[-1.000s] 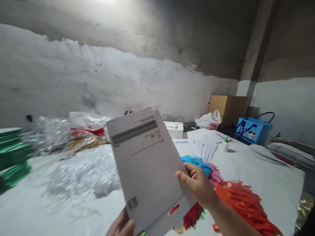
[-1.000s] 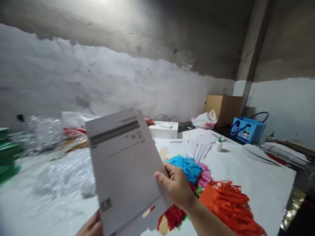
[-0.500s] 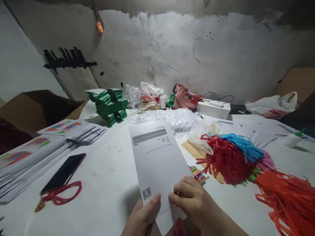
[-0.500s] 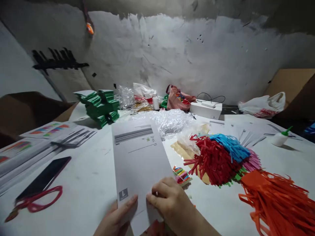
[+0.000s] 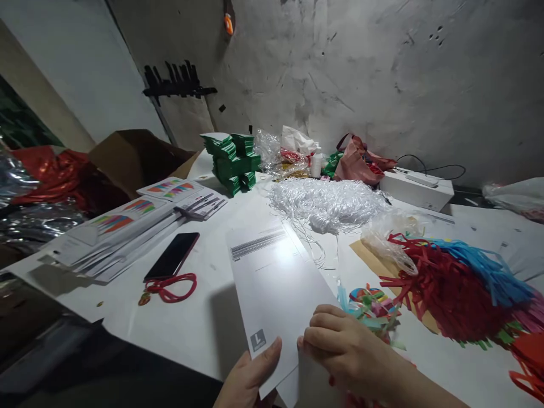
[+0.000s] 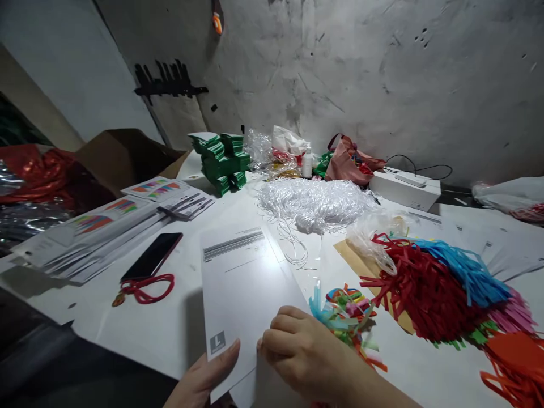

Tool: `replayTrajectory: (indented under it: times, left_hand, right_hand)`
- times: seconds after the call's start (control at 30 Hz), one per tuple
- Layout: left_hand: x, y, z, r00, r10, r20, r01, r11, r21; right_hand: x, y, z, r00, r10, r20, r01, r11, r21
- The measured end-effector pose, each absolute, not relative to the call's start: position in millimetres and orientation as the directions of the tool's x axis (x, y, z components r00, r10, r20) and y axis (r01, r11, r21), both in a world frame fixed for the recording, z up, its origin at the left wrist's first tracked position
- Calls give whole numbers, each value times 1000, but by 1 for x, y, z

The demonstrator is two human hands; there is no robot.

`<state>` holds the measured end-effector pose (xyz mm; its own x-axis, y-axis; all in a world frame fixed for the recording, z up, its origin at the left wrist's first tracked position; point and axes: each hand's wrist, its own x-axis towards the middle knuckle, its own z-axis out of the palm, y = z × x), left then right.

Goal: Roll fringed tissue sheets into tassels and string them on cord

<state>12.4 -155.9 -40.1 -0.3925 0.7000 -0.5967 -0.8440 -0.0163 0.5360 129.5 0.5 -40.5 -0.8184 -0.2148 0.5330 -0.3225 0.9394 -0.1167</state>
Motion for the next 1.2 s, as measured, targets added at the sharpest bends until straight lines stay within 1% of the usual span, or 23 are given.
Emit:
replayTrajectory:
  times: [0.17, 0.27, 0.33, 0.37, 0.47, 0.57, 0.67, 0.83, 0.9, 0.97, 1.03, 1.1, 1.2]
  left_hand:
    - [2, -161, -46, -420, 657, -626, -863, -75, 500]
    - [-4, -164, -52, -445, 655, -611, -854, -104, 510]
    - [-9, -166, -55, -486, 624, -612, -835, -125, 536]
    - [-11, -168, -57, -506, 605, -615, -824, -130, 551]
    - [-14, -170, -58, -536, 553, -638, -810, -125, 572]
    - [-12, -169, -56, -559, 503, -659, -800, -120, 587]
    - [-10, -167, -56, -604, 486, -632, -763, -122, 635]
    - [-9, -169, -65, -649, 515, -559, -692, -96, 715]
    - [-11, -171, -70, -670, 525, -525, -642, -57, 764]
    - [-14, -173, -73, -690, 523, -500, -594, -13, 805]
    - [-16, -174, -74, -704, 512, -492, -569, 8, 822]
    - [-17, -173, -71, -694, 513, -505, -585, 7, 811]
    - [-16, -170, -64, -644, 541, -540, -660, -36, 750]
  right_hand:
    - [113, -5, -42, -855, -237, 462, -343, 926, -159]
    - [106, -9, -45, -862, -280, 422, -359, 926, -117]
    - [103, -11, -46, -849, -288, 443, -374, 920, -119]
    - [102, -11, -46, -842, -260, 473, -368, 918, -150]
    - [101, -11, -42, -823, -112, 557, -315, 906, -282]
    - [100, -12, -39, -822, -10, 570, -241, 912, -332]
    - [98, -14, -40, -829, 8, 560, -224, 912, -344]
    - [96, -10, -41, -828, 0, 561, -252, 893, -372]
    - [96, -7, -42, -842, 4, 540, -266, 867, -422]
    - [96, -6, -43, -865, 11, 502, -278, 822, -497]
    - [95, -6, -46, -865, 11, 502, -296, 795, -529]
    - [94, -8, -48, -833, -4, 553, -322, 816, -480]
    - [92, -13, -50, -807, -89, 584, -332, 886, -324]
